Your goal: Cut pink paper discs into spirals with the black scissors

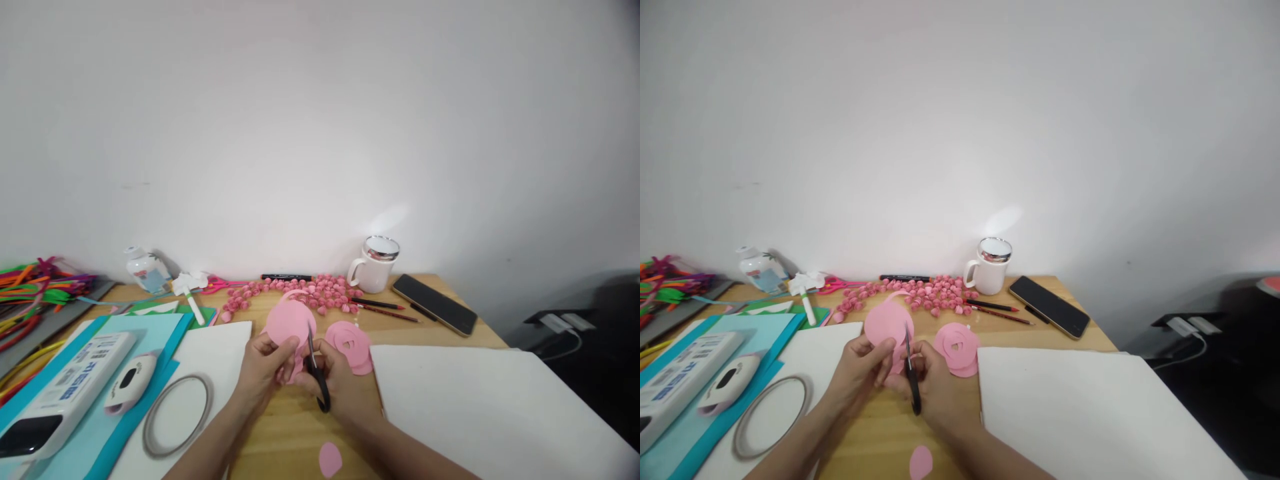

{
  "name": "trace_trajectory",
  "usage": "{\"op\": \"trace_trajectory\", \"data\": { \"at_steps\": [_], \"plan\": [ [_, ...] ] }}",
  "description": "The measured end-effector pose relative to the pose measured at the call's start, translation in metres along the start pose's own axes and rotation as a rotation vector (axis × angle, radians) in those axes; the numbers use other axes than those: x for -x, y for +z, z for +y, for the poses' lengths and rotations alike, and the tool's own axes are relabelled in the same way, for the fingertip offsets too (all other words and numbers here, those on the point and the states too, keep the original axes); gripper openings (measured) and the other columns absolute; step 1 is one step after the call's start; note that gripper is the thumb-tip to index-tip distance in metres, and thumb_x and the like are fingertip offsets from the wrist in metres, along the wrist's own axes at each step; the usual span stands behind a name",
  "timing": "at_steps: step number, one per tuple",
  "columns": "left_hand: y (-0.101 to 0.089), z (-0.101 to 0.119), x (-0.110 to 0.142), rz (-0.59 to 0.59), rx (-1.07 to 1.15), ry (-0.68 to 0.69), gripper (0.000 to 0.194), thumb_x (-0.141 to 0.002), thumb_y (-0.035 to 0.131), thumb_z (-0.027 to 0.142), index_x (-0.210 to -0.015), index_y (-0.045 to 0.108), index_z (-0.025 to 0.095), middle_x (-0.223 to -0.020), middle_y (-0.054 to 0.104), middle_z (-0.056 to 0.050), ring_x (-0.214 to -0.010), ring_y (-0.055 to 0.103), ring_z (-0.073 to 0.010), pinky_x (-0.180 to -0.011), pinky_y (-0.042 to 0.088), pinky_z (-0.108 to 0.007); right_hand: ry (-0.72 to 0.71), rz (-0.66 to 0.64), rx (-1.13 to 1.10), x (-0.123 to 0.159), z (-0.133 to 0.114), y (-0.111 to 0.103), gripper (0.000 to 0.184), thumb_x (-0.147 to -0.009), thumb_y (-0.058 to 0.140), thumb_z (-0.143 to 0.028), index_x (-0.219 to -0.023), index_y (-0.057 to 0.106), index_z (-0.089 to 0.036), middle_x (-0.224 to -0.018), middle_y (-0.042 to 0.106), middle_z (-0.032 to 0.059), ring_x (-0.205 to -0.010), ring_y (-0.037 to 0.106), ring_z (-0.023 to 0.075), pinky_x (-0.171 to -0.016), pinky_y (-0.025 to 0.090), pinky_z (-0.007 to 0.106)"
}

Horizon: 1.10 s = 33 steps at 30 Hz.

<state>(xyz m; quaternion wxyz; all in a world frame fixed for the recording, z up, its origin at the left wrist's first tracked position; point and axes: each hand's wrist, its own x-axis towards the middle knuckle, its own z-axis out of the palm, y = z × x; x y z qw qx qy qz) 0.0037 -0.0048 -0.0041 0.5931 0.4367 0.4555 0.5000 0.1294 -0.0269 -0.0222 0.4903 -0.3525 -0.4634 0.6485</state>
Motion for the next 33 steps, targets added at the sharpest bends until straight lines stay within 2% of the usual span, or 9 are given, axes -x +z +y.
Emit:
{"op": "trace_trajectory", "data": {
  "at_steps": [4, 8, 13, 18, 23, 27, 30, 33],
  "plan": [
    [-0.002, -0.002, -0.002, -0.005, 0.001, -0.016, 0.036, -0.062, 0.069, 0.035, -0.043, 0.048, 0.013, -0.028, 0.042, 0.006, -0.029, 0.031, -0.0027, -0.035, 0.022, -0.018, -0.034, 0.025, 0.022, -0.002, 0.004, -0.003, 0.039, -0.058, 0.075, -0.036, -0.081, 0.049, -0.019, -0.063, 0.055, -0.003, -0.055, 0.049, 0.0113, -0.052, 0.036, 0.022],
    [-0.003, -0.003, -0.003, -0.014, 0.006, -0.038, 0.037, -0.062, 0.069, 0.034, -0.042, 0.046, 0.014, -0.028, 0.04, 0.006, -0.029, 0.031, -0.0035, -0.035, 0.024, -0.018, -0.027, 0.044, 0.046, -0.004, 0.008, -0.006, 0.037, -0.06, 0.074, -0.035, -0.082, 0.049, -0.018, -0.063, 0.055, -0.0032, -0.056, 0.05, 0.0116, -0.052, 0.037, 0.021],
    [-0.003, -0.003, -0.002, -0.016, 0.015, -0.036, 0.037, -0.06, 0.07, 0.035, -0.042, 0.045, 0.014, -0.028, 0.039, 0.006, -0.028, 0.03, -0.0032, -0.034, 0.025, -0.018, 0.002, 0.026, 0.05, -0.003, 0.009, -0.006, 0.034, -0.061, 0.073, -0.032, -0.081, 0.049, -0.018, -0.061, 0.053, -0.0045, -0.054, 0.047, 0.0095, -0.048, 0.032, 0.018],
    [-0.003, -0.005, -0.003, -0.012, 0.053, -0.029, 0.034, -0.063, 0.068, 0.036, -0.047, 0.047, 0.015, -0.029, 0.04, 0.007, -0.029, 0.03, -0.0037, -0.034, 0.024, -0.018, 0.016, 0.018, 0.037, -0.002, 0.011, -0.007, 0.031, -0.062, 0.073, -0.029, -0.079, 0.049, -0.018, -0.055, 0.044, -0.0078, -0.047, 0.037, 0.0057, -0.041, 0.023, 0.016],
    [-0.001, -0.002, -0.002, -0.004, 0.053, -0.044, 0.036, -0.062, 0.068, 0.038, -0.046, 0.046, 0.015, -0.028, 0.04, 0.006, -0.027, 0.03, -0.0035, -0.033, 0.02, -0.018, 0.025, 0.001, 0.034, -0.002, 0.01, -0.006, 0.032, -0.061, 0.074, -0.03, -0.078, 0.049, -0.018, -0.054, 0.042, -0.0084, -0.044, 0.034, 0.0048, -0.04, 0.021, 0.016],
    [-0.001, 0.001, -0.001, -0.006, 0.007, -0.044, 0.038, -0.06, 0.07, 0.036, -0.042, 0.044, 0.014, -0.026, 0.038, 0.007, -0.028, 0.028, -0.002, -0.035, 0.019, -0.017, 0.007, -0.008, 0.019, -0.001, 0.005, -0.003, 0.033, -0.061, 0.074, -0.032, -0.079, 0.049, -0.018, -0.057, 0.048, -0.0064, -0.049, 0.04, 0.0067, -0.043, 0.027, 0.017],
    [-0.003, -0.001, -0.002, -0.017, -0.023, -0.046, 0.034, -0.061, 0.069, 0.035, -0.046, 0.049, 0.013, -0.026, 0.038, 0.007, -0.027, 0.027, -0.0016, -0.035, 0.019, -0.017, -0.026, 0.014, 0.023, -0.003, 0.001, -0.002, 0.035, -0.06, 0.075, -0.031, -0.078, 0.048, -0.018, -0.06, 0.052, -0.0048, -0.053, 0.046, 0.0091, -0.049, 0.033, 0.019],
    [-0.004, -0.003, -0.002, -0.005, -0.015, -0.054, 0.03, -0.061, 0.069, 0.034, -0.05, 0.052, 0.013, -0.027, 0.038, 0.008, -0.028, 0.027, -0.0019, -0.034, 0.021, -0.017, -0.045, 0.036, 0.039, -0.004, -0.001, -0.001, 0.035, -0.059, 0.075, -0.031, -0.078, 0.048, -0.019, -0.062, 0.055, -0.004, -0.056, 0.049, 0.0105, -0.051, 0.034, 0.02]
  ]
}}
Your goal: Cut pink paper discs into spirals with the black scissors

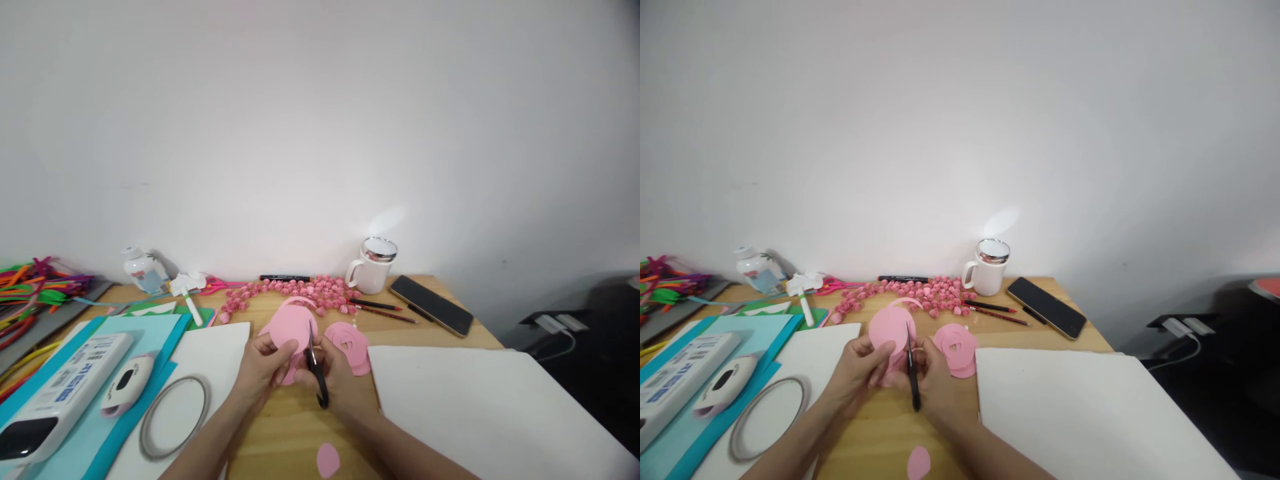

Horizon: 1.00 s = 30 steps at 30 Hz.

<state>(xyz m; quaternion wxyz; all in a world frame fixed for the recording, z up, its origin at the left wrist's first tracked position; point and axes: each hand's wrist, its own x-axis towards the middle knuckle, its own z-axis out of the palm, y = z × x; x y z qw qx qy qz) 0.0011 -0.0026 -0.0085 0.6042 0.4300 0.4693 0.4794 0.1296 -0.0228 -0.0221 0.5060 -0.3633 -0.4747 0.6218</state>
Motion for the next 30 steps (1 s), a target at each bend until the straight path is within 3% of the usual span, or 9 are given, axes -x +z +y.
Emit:
{"op": "trace_trajectory", "data": {
  "at_steps": [7, 13, 19, 30],
  "plan": [
    [0.002, -0.002, 0.001, 0.024, 0.033, 0.021, 0.03, -0.061, 0.069, 0.034, -0.049, 0.051, 0.014, -0.027, 0.039, 0.008, -0.027, 0.028, -0.0022, -0.033, 0.024, -0.016, 0.032, -0.009, 0.001, 0.001, 0.001, -0.001, 0.035, -0.06, 0.074, -0.034, -0.077, 0.047, -0.018, -0.061, 0.055, -0.0043, -0.053, 0.047, 0.0095, -0.045, 0.029, 0.019],
    [0.003, -0.004, 0.0, -0.011, -0.014, -0.011, 0.036, -0.064, 0.066, 0.039, -0.045, 0.05, 0.013, -0.03, 0.044, 0.004, -0.027, 0.032, -0.0027, -0.031, 0.021, -0.016, 0.015, 0.005, 0.027, 0.0, 0.003, -0.001, 0.039, -0.057, 0.074, -0.037, -0.077, 0.047, -0.019, -0.066, 0.058, -0.0023, -0.058, 0.052, 0.0118, -0.049, 0.035, 0.02],
    [0.007, -0.003, 0.001, 0.064, -0.048, -0.012, 0.034, -0.056, 0.071, 0.039, -0.045, 0.052, 0.012, -0.029, 0.042, 0.005, -0.026, 0.03, -0.0026, -0.03, 0.019, -0.016, 0.026, -0.04, -0.009, 0.001, 0.004, -0.001, 0.036, -0.06, 0.073, -0.034, -0.08, 0.047, -0.018, -0.069, 0.06, -0.0009, -0.062, 0.056, 0.0135, -0.051, 0.038, 0.021],
    [0.008, 0.001, 0.002, 0.049, -0.046, -0.009, 0.036, -0.057, 0.069, 0.035, -0.039, 0.047, 0.014, -0.027, 0.041, 0.006, -0.027, 0.032, -0.0037, -0.032, 0.025, -0.018, 0.045, -0.022, -0.026, 0.001, 0.003, 0.001, 0.045, -0.064, 0.07, -0.034, -0.095, 0.04, -0.021, -0.069, 0.062, -0.0016, -0.062, 0.06, 0.0152, -0.053, 0.044, 0.024]
  ]
}}
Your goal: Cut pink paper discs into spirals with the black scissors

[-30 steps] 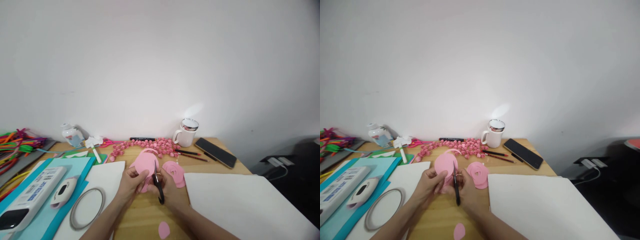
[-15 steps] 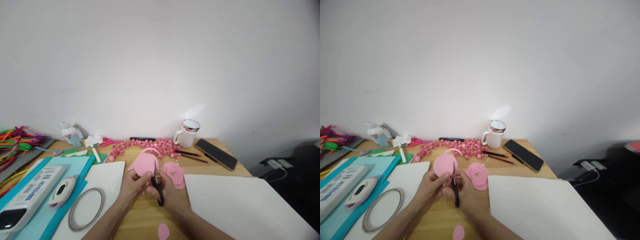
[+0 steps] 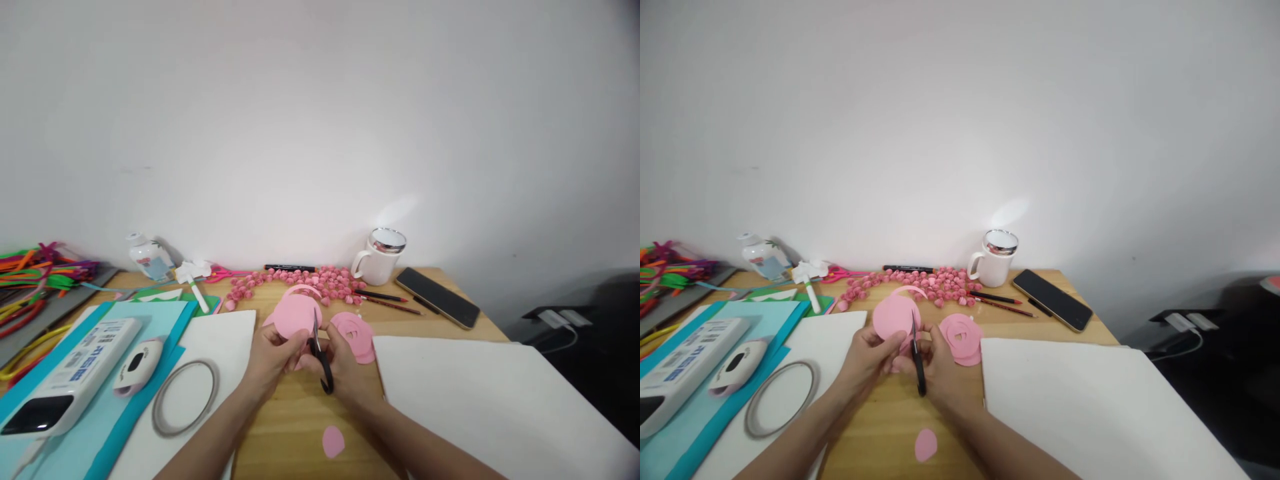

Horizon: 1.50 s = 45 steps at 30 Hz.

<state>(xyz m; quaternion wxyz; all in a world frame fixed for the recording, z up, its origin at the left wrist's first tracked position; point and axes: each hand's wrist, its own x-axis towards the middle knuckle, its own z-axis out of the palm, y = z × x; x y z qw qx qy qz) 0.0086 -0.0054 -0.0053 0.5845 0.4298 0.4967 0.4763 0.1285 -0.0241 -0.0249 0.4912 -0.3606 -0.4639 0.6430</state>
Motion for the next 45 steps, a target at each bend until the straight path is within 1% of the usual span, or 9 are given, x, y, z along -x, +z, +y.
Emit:
{"op": "trace_trajectory", "data": {
  "at_steps": [4, 9, 17, 21, 27, 30, 33, 38, 45],
  "plan": [
    [0.0, -0.001, -0.001, -0.011, -0.008, -0.001, 0.037, -0.058, 0.069, 0.037, -0.038, 0.047, 0.014, -0.026, 0.041, 0.005, -0.027, 0.031, -0.0039, -0.032, 0.023, -0.018, -0.008, -0.001, 0.017, 0.0, 0.0, 0.0, 0.041, -0.066, 0.069, -0.034, -0.094, 0.042, -0.021, -0.068, 0.062, -0.0017, -0.061, 0.06, 0.0148, -0.051, 0.042, 0.023],
    [0.0, -0.001, -0.002, -0.014, 0.013, 0.003, 0.032, -0.057, 0.07, 0.035, -0.042, 0.051, 0.013, -0.028, 0.042, 0.005, -0.027, 0.033, -0.0039, -0.032, 0.023, -0.018, -0.025, -0.019, 0.034, 0.0, -0.002, 0.0, 0.036, -0.066, 0.068, -0.035, -0.089, 0.045, -0.019, -0.063, 0.06, -0.0025, -0.058, 0.056, 0.013, -0.049, 0.038, 0.021],
    [0.001, 0.001, 0.001, -0.01, 0.07, -0.001, 0.027, -0.056, 0.071, 0.033, -0.049, 0.055, 0.013, -0.028, 0.042, 0.007, -0.028, 0.033, -0.0043, -0.033, 0.027, -0.018, -0.008, 0.003, 0.03, 0.0, 0.001, -0.002, 0.03, -0.066, 0.068, -0.032, -0.083, 0.048, -0.018, -0.059, 0.054, -0.0051, -0.046, 0.041, 0.0063, -0.042, 0.026, 0.018],
    [0.0, 0.002, 0.001, -0.014, 0.064, 0.012, 0.026, -0.057, 0.071, 0.033, -0.05, 0.056, 0.013, -0.028, 0.043, 0.007, -0.028, 0.035, -0.0046, -0.033, 0.029, -0.018, -0.003, -0.002, 0.037, 0.0, 0.001, -0.003, 0.029, -0.066, 0.068, -0.032, -0.082, 0.047, -0.018, -0.058, 0.053, -0.0054, -0.047, 0.04, 0.0067, -0.042, 0.024, 0.018],
    [-0.005, -0.004, -0.004, -0.034, 0.061, 0.03, 0.025, -0.059, 0.07, 0.034, -0.054, 0.057, 0.013, -0.029, 0.042, 0.007, -0.027, 0.033, -0.0041, -0.031, 0.029, -0.018, 0.002, -0.005, 0.073, 0.0, 0.003, -0.004, 0.028, -0.068, 0.067, -0.032, -0.079, 0.044, -0.019, -0.055, 0.048, -0.0069, -0.046, 0.035, 0.0064, -0.043, 0.022, 0.018],
    [-0.005, -0.003, -0.004, -0.054, 0.063, 0.053, 0.025, -0.06, 0.069, 0.033, -0.054, 0.054, 0.013, -0.032, 0.045, 0.006, -0.027, 0.035, -0.0045, -0.031, 0.028, -0.018, -0.006, -0.003, 0.071, 0.001, 0.002, -0.003, 0.028, -0.068, 0.067, -0.031, -0.079, 0.044, -0.02, -0.054, 0.046, -0.0075, -0.045, 0.036, 0.0068, -0.044, 0.024, 0.019],
    [-0.002, 0.002, -0.001, -0.06, 0.097, 0.037, 0.025, -0.062, 0.068, 0.033, -0.055, 0.054, 0.014, -0.035, 0.05, 0.005, -0.028, 0.04, -0.0056, -0.031, 0.027, -0.017, -0.013, -0.016, 0.06, 0.003, -0.001, -0.002, 0.027, -0.068, 0.067, -0.031, -0.08, 0.045, -0.02, -0.055, 0.047, -0.0068, -0.047, 0.039, 0.0078, -0.045, 0.029, 0.019],
    [0.0, 0.005, 0.0, -0.035, 0.078, 0.027, 0.029, -0.061, 0.069, 0.033, -0.049, 0.052, 0.013, -0.031, 0.047, 0.004, -0.027, 0.036, -0.0041, -0.031, 0.024, -0.017, 0.003, -0.016, 0.04, 0.003, 0.001, -0.001, 0.031, -0.066, 0.069, -0.035, -0.083, 0.047, -0.02, -0.056, 0.05, -0.0064, -0.045, 0.039, 0.007, -0.043, 0.029, 0.018],
    [-0.003, 0.0, -0.001, -0.039, 0.034, 0.014, 0.031, -0.058, 0.07, 0.034, -0.046, 0.051, 0.013, -0.029, 0.043, 0.006, -0.026, 0.032, -0.003, -0.032, 0.024, -0.017, -0.022, -0.021, -0.008, -0.001, 0.003, -0.004, 0.039, -0.062, 0.072, -0.032, -0.09, 0.047, -0.02, -0.067, 0.059, -0.0026, -0.054, 0.054, 0.0116, -0.05, 0.038, 0.021]
  ]
}}
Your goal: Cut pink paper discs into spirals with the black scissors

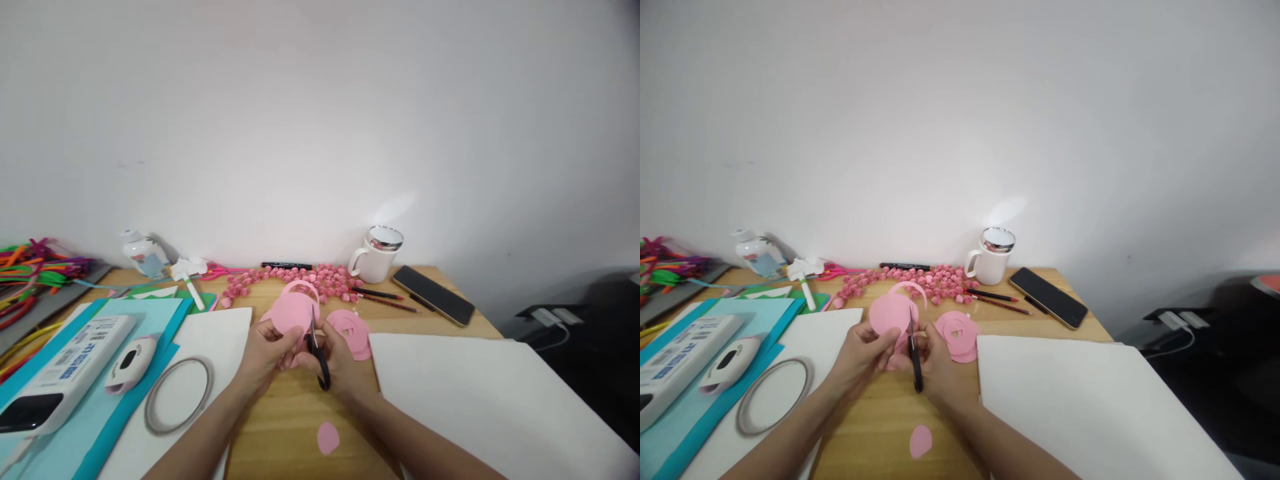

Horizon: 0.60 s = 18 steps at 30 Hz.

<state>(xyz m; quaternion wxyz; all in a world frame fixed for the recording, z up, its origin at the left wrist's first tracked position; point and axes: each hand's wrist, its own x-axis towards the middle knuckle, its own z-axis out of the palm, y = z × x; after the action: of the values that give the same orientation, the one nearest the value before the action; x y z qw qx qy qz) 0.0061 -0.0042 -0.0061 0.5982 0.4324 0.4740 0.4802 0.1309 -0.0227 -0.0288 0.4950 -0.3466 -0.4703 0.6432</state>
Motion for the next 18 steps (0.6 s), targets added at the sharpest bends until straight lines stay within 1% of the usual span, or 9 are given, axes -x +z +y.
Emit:
{"op": "trace_trajectory", "data": {
  "at_steps": [3, 6, 11, 18],
  "plan": [
    [0.0008, 0.0021, 0.0011, -0.005, 0.016, -0.015, 0.03, -0.058, 0.07, 0.034, -0.046, 0.051, 0.013, -0.029, 0.043, 0.006, -0.027, 0.033, -0.0033, -0.032, 0.024, -0.017, 0.004, -0.003, 0.013, 0.0001, -0.0034, 0.0008, 0.036, -0.063, 0.071, -0.034, -0.087, 0.048, -0.02, -0.067, 0.06, -0.0018, -0.056, 0.055, 0.0128, -0.049, 0.038, 0.021],
    [0.0006, 0.0023, 0.001, -0.016, 0.018, -0.015, 0.03, -0.059, 0.069, 0.034, -0.047, 0.051, 0.014, -0.029, 0.043, 0.006, -0.028, 0.035, -0.004, -0.033, 0.025, -0.017, 0.001, 0.006, 0.03, 0.0007, -0.0034, 0.0001, 0.035, -0.063, 0.07, -0.037, -0.085, 0.048, -0.019, -0.066, 0.058, -0.0024, -0.055, 0.052, 0.012, -0.047, 0.035, 0.021],
    [-0.0011, -0.0005, -0.0008, -0.013, 0.022, 0.0, 0.03, -0.059, 0.07, 0.035, -0.049, 0.052, 0.014, -0.029, 0.043, 0.007, -0.028, 0.034, -0.0041, -0.033, 0.027, -0.018, 0.014, -0.001, 0.053, 0.0006, 0.0008, -0.0031, 0.032, -0.065, 0.07, -0.031, -0.084, 0.048, -0.018, -0.063, 0.054, -0.0043, -0.05, 0.042, 0.0076, -0.044, 0.028, 0.019],
    [-0.0032, -0.0002, -0.0021, -0.03, 0.013, 0.046, 0.029, -0.061, 0.069, 0.033, -0.05, 0.05, 0.014, -0.031, 0.044, 0.007, -0.029, 0.035, -0.0042, -0.033, 0.026, -0.018, 0.015, -0.015, 0.048, 0.0017, 0.0029, -0.0042, 0.027, -0.068, 0.067, -0.028, -0.083, 0.047, -0.018, -0.057, 0.046, -0.0071, -0.047, 0.034, 0.0057, -0.043, 0.022, 0.018]
  ]
}}
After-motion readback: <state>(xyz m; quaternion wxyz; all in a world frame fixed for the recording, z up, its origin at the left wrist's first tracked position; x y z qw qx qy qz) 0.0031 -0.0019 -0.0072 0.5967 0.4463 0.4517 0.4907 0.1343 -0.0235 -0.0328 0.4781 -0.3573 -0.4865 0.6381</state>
